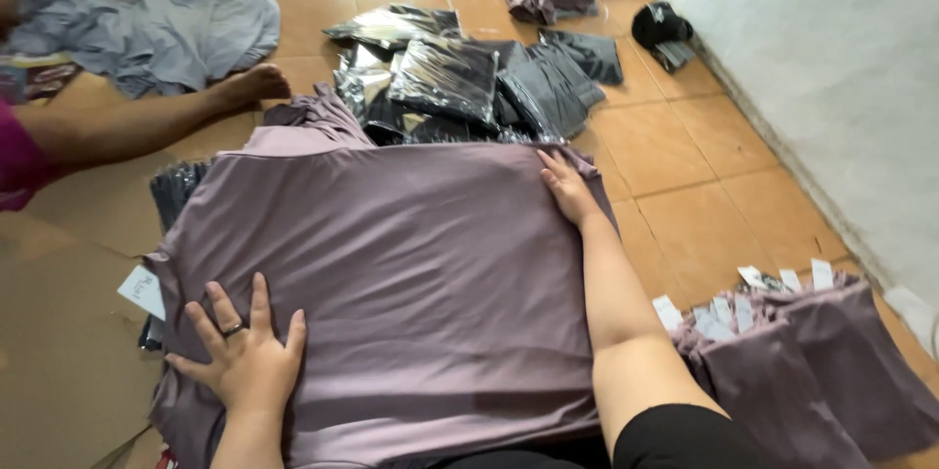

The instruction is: The person folds a mauve long-sleeved shirt by placing a cardboard template on it, folding the sleeves and sides, and then folding the bottom up. The folded shirt is placed on a stack of similar folded shirts.

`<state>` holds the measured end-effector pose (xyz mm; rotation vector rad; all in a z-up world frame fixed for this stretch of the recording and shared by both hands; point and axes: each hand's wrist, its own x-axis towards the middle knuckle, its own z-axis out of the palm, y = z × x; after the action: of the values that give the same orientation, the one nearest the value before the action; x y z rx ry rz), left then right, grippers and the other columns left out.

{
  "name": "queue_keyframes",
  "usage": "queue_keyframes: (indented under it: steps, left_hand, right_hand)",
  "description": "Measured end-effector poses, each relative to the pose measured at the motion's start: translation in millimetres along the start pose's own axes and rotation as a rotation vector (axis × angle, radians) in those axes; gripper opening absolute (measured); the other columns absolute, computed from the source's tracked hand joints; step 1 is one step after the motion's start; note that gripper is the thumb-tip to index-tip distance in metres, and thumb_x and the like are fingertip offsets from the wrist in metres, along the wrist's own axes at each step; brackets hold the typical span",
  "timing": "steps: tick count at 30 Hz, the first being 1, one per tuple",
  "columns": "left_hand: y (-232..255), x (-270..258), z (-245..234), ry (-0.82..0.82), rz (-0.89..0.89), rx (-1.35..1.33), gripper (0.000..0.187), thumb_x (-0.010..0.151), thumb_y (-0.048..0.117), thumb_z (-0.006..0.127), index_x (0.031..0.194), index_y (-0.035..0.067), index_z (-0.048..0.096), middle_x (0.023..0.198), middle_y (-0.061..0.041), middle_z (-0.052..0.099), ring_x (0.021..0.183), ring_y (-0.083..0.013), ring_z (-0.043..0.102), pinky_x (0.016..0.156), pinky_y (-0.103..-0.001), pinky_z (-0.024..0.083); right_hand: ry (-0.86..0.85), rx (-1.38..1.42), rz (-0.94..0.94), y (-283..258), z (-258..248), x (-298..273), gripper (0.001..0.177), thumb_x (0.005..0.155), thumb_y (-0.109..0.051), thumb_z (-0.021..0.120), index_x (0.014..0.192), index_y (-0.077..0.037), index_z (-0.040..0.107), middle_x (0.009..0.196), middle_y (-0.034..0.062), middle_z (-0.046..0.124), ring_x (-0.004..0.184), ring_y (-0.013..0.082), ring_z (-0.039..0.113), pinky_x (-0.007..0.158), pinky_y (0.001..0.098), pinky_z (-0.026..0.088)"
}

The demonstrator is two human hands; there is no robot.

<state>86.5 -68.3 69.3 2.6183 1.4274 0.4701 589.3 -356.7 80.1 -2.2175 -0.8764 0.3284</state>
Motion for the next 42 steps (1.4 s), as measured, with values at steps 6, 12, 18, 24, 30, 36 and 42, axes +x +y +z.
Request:
queue_keyframes:
  steps: [6,12,18,24,30,36,42]
  left_hand:
    - [1,4,4,-0.048,-0.016,0.058,0.087,0.080,0.078,0.039,0.159,0.048,0.022,0.176,-0.002,0.004,0.160,-0.0346,0.005,0.107,-0.084,0.014]
    - [-3,4,4,0.001,0.023,-0.017,0.089,0.083,0.072,0.044,0.162,0.045,0.014,0.175,-0.001,0.005,0.159,-0.0306,0.007,0.108,-0.082,0.012]
    - [-15,-1,-12,0.119,-0.053,-0.068,0.089,0.092,0.063,0.051,0.166,0.031,0.015,0.173,-0.018,0.011,0.155,-0.0488,0.012,0.101,-0.090,0.013]
    - [-64,-32,-11,0.239,-0.189,-0.240,0.105,0.091,0.057,0.065,0.168,0.013,0.009,0.158,-0.043,0.022,0.133,-0.0662,0.042,0.097,-0.075,0.046]
    - [-75,-73,-39,-0.183,-0.351,-0.644,0.104,0.093,0.054,0.057,0.161,0.026,-0.016,0.166,-0.023,0.030,0.121,-0.0488,0.059,0.082,-0.059,0.055]
    - [-183,-12,48,0.075,-0.581,-0.612,0.054,0.096,0.043,0.054,0.149,0.029,0.053,0.122,-0.023,0.067,0.111,-0.0424,0.062,0.091,-0.055,0.047]
    - [-231,21,95,-0.409,-0.538,-0.169,0.054,0.086,0.046,0.070,0.132,0.023,0.054,0.138,-0.024,0.057,0.125,-0.0489,0.055,0.102,-0.057,0.047]
  right_hand:
    - [0.268,-0.708,0.802,6,-4,30,0.077,0.095,-0.078,0.020,0.157,-0.036,0.037,0.172,0.0243,0.005,0.155,0.0541,-0.005,0.111,0.0804,-0.010]
    - [0.364,-0.468,-0.095,-72,42,-8,0.067,0.098,-0.049,0.053,0.161,-0.036,0.034,0.173,0.0165,0.008,0.158,0.0438,0.004,0.118,0.0744,0.009]
    - [0.027,-0.647,-0.185,-102,80,-52,0.071,0.099,-0.069,0.044,0.162,-0.038,0.034,0.173,0.0157,0.018,0.157,0.0424,0.013,0.117,0.0729,0.013]
    - [0.350,-0.763,-0.388,-83,85,-57,0.058,0.102,-0.059,0.053,0.152,-0.030,0.058,0.161,0.0195,0.048,0.147,0.0425,0.043,0.108,0.0644,0.038]
    - [-0.112,-0.709,-0.274,-125,111,-142,0.068,0.096,-0.056,0.041,0.159,-0.033,0.033,0.173,0.0102,0.019,0.159,0.0381,0.011,0.119,0.0666,0.013]
    - [-0.044,-0.605,-0.243,-137,112,-151,0.065,0.094,-0.055,0.047,0.156,-0.034,0.042,0.171,0.0064,0.027,0.158,0.0325,0.018,0.120,0.0645,0.011]
    - [-0.037,-0.602,-0.225,-133,112,-154,0.066,0.093,-0.057,0.048,0.155,-0.035,0.042,0.171,0.0020,0.026,0.158,0.0295,0.018,0.121,0.0608,0.011]
